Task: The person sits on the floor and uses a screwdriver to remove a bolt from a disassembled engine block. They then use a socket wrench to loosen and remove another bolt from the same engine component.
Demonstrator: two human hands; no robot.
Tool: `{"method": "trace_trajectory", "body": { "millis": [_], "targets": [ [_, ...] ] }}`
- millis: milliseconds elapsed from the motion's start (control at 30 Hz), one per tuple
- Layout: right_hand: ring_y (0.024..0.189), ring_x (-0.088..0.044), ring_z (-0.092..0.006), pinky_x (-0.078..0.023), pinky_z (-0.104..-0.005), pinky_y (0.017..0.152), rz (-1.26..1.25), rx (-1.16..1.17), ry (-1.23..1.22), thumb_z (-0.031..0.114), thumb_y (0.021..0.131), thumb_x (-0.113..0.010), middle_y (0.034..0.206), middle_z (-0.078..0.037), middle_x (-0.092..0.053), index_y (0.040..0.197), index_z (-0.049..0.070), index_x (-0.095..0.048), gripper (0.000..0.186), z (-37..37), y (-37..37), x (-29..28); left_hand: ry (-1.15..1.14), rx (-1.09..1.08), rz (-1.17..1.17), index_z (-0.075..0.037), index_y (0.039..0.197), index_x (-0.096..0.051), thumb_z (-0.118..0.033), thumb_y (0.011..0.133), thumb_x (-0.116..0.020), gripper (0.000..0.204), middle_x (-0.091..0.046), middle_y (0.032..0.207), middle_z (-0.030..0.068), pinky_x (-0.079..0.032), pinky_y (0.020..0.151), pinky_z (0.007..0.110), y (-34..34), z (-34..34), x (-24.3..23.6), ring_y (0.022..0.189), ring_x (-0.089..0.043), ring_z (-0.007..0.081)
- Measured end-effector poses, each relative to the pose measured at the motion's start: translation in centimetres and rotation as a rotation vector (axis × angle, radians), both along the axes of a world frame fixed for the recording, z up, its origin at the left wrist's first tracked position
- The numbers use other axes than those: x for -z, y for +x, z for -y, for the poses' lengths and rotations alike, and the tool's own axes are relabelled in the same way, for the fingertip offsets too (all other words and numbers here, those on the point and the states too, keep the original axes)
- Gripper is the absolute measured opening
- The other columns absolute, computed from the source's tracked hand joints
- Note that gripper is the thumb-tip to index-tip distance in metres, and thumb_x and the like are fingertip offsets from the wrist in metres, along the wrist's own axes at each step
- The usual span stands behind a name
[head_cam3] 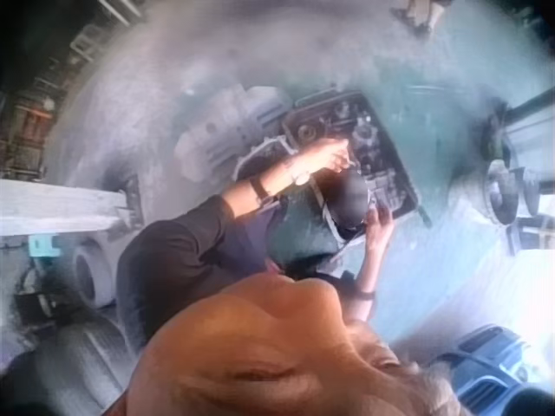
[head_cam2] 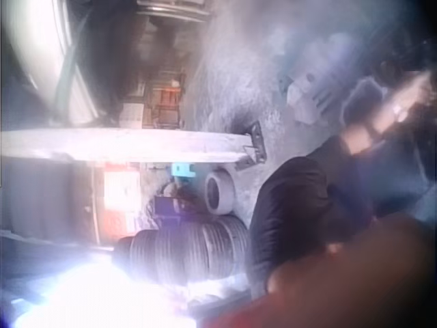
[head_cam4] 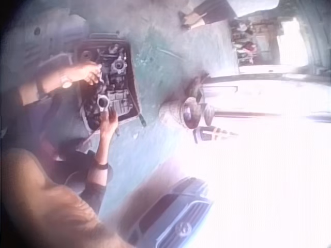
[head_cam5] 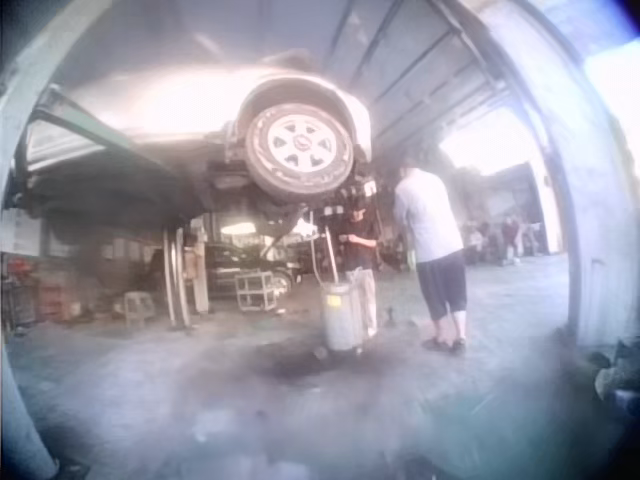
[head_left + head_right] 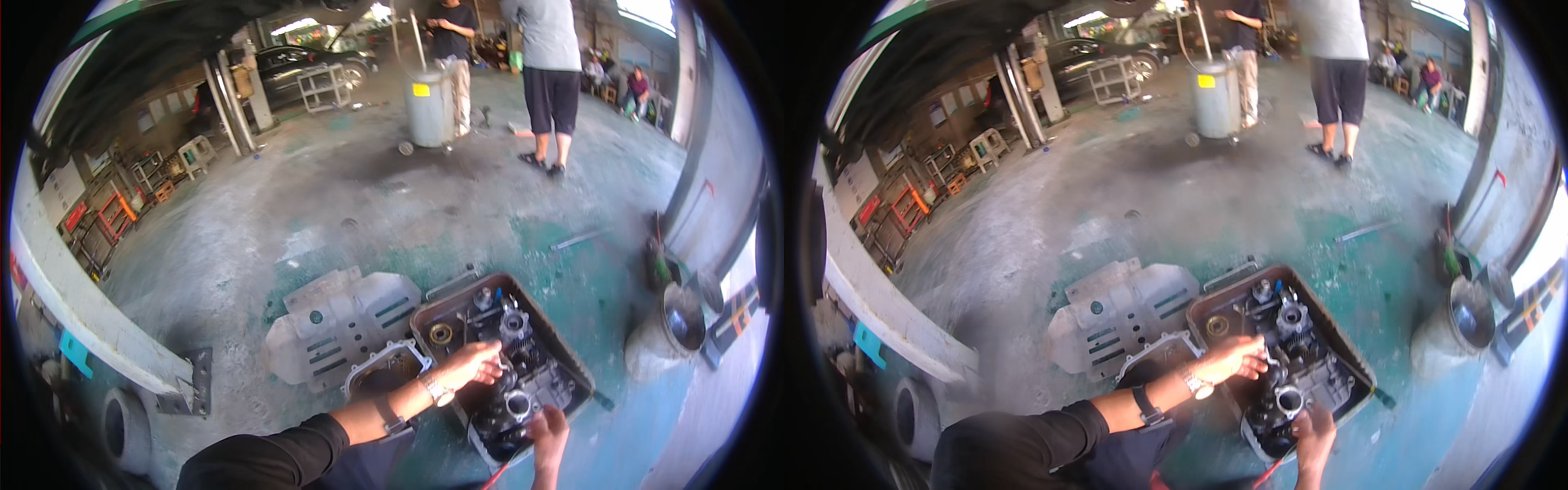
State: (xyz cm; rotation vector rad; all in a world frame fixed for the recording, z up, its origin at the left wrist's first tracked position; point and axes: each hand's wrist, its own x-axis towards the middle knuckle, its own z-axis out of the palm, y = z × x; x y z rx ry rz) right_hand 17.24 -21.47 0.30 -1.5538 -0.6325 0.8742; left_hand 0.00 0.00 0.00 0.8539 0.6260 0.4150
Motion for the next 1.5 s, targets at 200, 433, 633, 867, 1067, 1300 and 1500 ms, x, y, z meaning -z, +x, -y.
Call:
{"method": "trace_trajectory", "body": {
  "millis": [200,433,633,867,1067,1300,1500],
  "targets": [
    [0.083,-0.066,-0.0248,-0.055,-0.0321,0.069,-0.665,0.043,0.324,0.052,0.096,-0.043,0.104,-0.018,-0.064,0.123,-0.005,-0.050,0.064,0.8,0.4,-1.2,-0.240,0.058,0.278,0.004,0.124,-0.047,-0.060,0.091,-0.045,0.071,-0.060,0.115,0.0217,-0.052,0.085,0.046,-0.1,0.2,-0.7,0.102,-0.062,0.0335],
    [0.104,-0.061,-0.0341,-0.052,-0.0432,0.086,-0.868,0.002,0.455,0.063,0.093,-0.032,0.120,-0.023,-0.058,0.126,-0.007,-0.047,0.079,0.5,1.0,-1.9,-0.204,0.179,0.343,0.001,0.133,-0.045,-0.060,0.095,-0.031,0.073,-0.050,0.132,0.0227,-0.041,0.099,0.048,-0.1,-0.1,-0.9,0.120,-0.051,0.0366],
    [0.100,-0.062,-0.0334,-0.052,-0.0417,0.084,-0.921,0.066,0.453,0.061,0.096,-0.026,0.114,-0.022,-0.061,0.121,-0.006,-0.049,0.076,0.3,1.0,-2.1,-0.069,0.001,0.185,0.000,0.105,-0.059,-0.017,0.096,-0.051,0.020,-0.067,0.099,0.0147,-0.056,0.077,0.036,0.1,0.7,-1.6,0.090,-0.066,0.0246],
    [0.067,-0.062,-0.0133,-0.054,-0.0255,0.061,-0.599,0.223,0.282,0.011,0.093,-0.057,0.083,-0.006,-0.064,0.106,0.000,-0.061,0.018,0.7,1.0,-1.5,0.011,-0.120,0.161,-0.006,0.089,-0.062,-0.013,0.092,-0.059,0.009,-0.064,0.075,0.0038,-0.050,0.049,0.026,-0.3,0.4,-2.2,0.056,-0.059,0.0113],
    [0.055,-0.050,-0.0064,-0.050,-0.0227,0.054,-0.475,0.298,0.266,0.016,0.092,-0.062,0.071,0.002,-0.054,0.089,0.006,-0.060,0.011,1.2,1.5,-1.1,-0.008,-0.266,0.123,-0.007,0.086,-0.061,-0.021,0.093,-0.060,0.016,-0.063,0.074,0.0050,-0.047,0.047,0.027,-0.6,0.2,-2.2,0.053,-0.057,0.0134],
    [0.058,-0.051,-0.0050,-0.050,-0.0225,0.055,-0.493,0.399,0.317,0.028,0.095,-0.057,0.071,0.002,-0.057,0.090,0.006,-0.060,0.022,1.3,2.0,-1.4,-0.042,-0.282,0.083,-0.004,0.096,-0.060,-0.035,0.093,-0.056,0.031,-0.067,0.083,0.0088,-0.052,0.061,0.030,-0.8,-0.5,-1.0,0.067,-0.062,0.0175],
    [0.064,-0.055,-0.0049,-0.050,-0.0220,0.059,-0.441,0.396,0.246,0.021,0.094,-0.059,0.084,0.000,-0.063,0.105,0.004,-0.059,0.021,1.5,2.0,-1.9,0.134,-0.419,-0.074,-0.007,0.098,-0.062,-0.026,0.091,-0.061,0.021,-0.066,0.090,0.0062,-0.052,0.068,0.031,-0.6,-0.9,0.5,0.077,-0.063,0.0167]
  ]
}}
